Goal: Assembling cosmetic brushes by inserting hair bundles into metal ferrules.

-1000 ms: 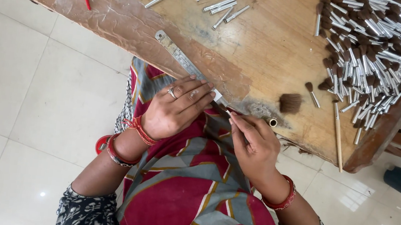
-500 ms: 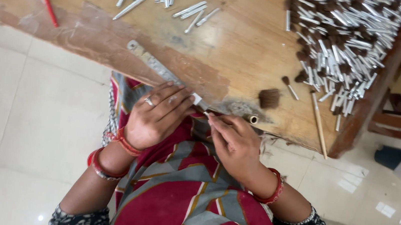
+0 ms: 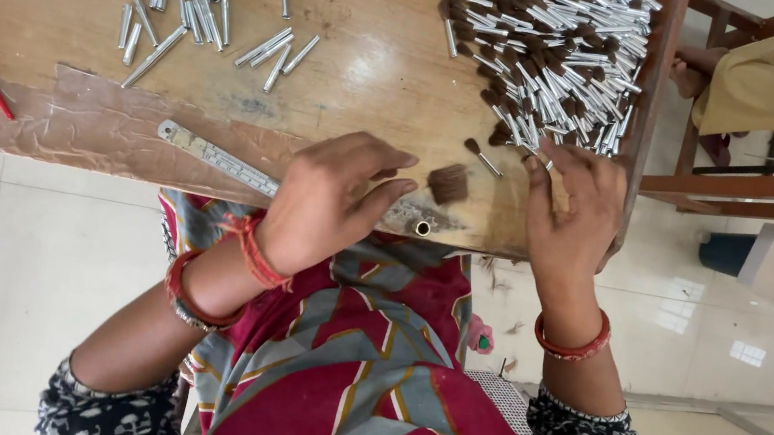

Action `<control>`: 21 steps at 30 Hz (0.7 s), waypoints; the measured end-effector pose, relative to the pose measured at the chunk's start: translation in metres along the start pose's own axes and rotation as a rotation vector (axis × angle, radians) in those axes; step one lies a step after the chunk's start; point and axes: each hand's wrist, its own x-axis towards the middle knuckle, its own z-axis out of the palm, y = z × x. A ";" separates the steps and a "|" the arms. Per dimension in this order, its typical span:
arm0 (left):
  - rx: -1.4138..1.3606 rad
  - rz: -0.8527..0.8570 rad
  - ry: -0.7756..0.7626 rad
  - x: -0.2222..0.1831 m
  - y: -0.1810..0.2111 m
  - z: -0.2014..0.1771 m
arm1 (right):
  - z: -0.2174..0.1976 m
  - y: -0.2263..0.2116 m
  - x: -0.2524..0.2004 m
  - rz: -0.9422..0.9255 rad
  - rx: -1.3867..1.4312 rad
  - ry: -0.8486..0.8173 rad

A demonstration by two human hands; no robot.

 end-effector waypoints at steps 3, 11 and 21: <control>-0.036 0.086 -0.100 0.032 -0.024 0.029 | -0.006 -0.006 -0.021 -0.098 0.024 -0.113; -0.047 -0.052 -0.360 0.060 -0.036 0.065 | 0.006 -0.012 -0.043 -0.161 0.056 -0.322; -0.071 -0.001 -0.348 0.060 -0.031 0.068 | -0.001 -0.012 -0.047 -0.170 0.022 -0.278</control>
